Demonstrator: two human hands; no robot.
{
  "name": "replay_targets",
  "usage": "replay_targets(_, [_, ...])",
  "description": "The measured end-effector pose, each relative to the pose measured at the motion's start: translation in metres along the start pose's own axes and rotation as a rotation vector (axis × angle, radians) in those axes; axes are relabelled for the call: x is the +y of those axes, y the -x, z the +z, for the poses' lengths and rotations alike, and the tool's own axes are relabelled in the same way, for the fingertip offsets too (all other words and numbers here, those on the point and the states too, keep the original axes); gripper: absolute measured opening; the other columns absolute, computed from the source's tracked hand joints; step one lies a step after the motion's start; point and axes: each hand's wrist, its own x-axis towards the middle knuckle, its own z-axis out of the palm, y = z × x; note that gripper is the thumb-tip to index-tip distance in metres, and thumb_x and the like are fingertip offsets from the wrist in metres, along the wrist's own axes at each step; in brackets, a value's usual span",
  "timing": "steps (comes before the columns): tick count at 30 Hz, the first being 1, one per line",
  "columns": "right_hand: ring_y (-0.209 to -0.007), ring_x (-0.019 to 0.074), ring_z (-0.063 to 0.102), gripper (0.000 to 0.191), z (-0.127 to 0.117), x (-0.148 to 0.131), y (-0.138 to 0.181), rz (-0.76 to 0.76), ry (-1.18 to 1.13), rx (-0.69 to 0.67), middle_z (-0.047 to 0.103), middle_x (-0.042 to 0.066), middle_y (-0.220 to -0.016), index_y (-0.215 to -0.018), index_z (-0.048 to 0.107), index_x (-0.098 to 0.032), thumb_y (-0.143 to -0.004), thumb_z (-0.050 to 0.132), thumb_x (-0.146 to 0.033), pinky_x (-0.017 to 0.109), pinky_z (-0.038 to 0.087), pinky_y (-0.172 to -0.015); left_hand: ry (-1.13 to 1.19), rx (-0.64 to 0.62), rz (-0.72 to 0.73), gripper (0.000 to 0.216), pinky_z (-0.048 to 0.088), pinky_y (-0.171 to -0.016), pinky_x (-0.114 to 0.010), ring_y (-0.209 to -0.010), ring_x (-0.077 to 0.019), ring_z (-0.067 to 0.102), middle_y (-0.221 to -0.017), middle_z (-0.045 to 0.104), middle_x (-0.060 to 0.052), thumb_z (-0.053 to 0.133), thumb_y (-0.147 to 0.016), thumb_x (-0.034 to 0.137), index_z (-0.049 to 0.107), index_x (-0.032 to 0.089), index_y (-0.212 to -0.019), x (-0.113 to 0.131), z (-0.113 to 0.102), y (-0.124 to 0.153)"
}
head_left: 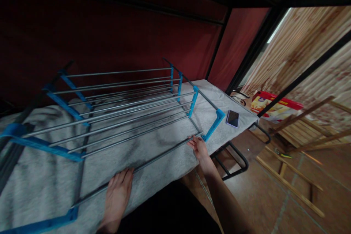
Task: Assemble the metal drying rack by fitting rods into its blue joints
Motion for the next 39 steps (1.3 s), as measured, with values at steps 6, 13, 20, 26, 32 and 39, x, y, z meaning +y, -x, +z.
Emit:
replay_targets(6, [-0.070,0.0154,0.070,0.018,-0.0016,0.0006,-0.0004,-0.008,-0.009,-0.015,0.076,0.001,-0.082,-0.078,0.061,-0.023,-0.072,0.079,-0.025,0.029,0.062,-0.066,-0.012,-0.021,-0.030,0.037,0.049,-0.091,-0.043,-0.099,-0.0280,0.068,-0.108,0.076,-0.012,0.039,-0.099,0.021,0.069,0.015,-0.119,0.0030,-0.0028,-0.0040])
replay_targets(13, [-0.070,0.0160,0.070,0.021,-0.0006,-0.0001,0.0033,-0.016,-0.005,-0.029,0.077,0.002,-0.082,-0.077,0.064,-0.023,-0.069,0.082,-0.029,0.030,0.063,-0.070,-0.025,-0.024,-0.006,0.038,0.047,-0.093,-0.042,-0.101,-0.0278,0.066,-0.113,0.074,-0.013,0.040,-0.098,0.017,0.067,0.013,-0.124,0.0027,-0.0038,-0.0012])
replay_targets(20, [-0.068,0.0153,0.069,0.028,-0.0025,0.0008,0.0015,0.001,0.020,-0.032,0.076,0.000,-0.080,-0.072,0.062,-0.023,-0.062,0.086,-0.030,0.031,0.063,-0.071,-0.067,-0.003,-0.001,0.039,0.046,-0.096,-0.043,-0.105,-0.0282,0.066,-0.117,0.074,-0.014,0.042,-0.096,0.011,0.066,0.012,-0.127,0.0026,-0.0018,-0.0004])
replay_targets(26, [-0.069,0.0146,0.069,0.035,-0.0046,0.0006,0.0023,0.006,0.022,-0.028,0.073,-0.002,-0.078,-0.071,0.060,-0.023,-0.057,0.091,-0.032,0.032,0.063,-0.075,-0.046,0.015,-0.028,0.040,0.047,-0.096,-0.041,-0.103,-0.0267,0.067,-0.114,0.075,-0.012,0.041,-0.095,0.009,0.065,0.013,-0.128,0.0042,-0.0006,0.0001])
replay_targets(32, [-0.061,0.0125,0.064,0.041,-0.0052,-0.0008,0.0021,-0.017,0.022,-0.007,0.065,-0.007,-0.065,-0.072,0.061,-0.023,-0.053,0.094,-0.038,0.032,0.063,-0.073,-0.049,0.057,-0.054,0.035,0.048,-0.095,-0.041,-0.102,-0.0269,0.068,-0.109,0.076,-0.011,0.043,-0.097,0.013,0.066,0.015,-0.122,0.0054,0.0007,0.0008])
replay_targets(39, [-0.072,0.0138,0.070,0.038,-0.0100,0.0037,-0.0004,-0.052,0.043,-0.027,0.072,-0.002,-0.076,-0.074,0.062,-0.021,-0.057,0.093,-0.035,0.030,0.063,-0.077,-0.020,0.063,-0.026,0.036,0.048,-0.098,-0.043,-0.104,-0.0267,0.067,-0.112,0.075,-0.010,0.044,-0.094,0.008,0.066,0.017,-0.121,0.0061,-0.0013,0.0019])
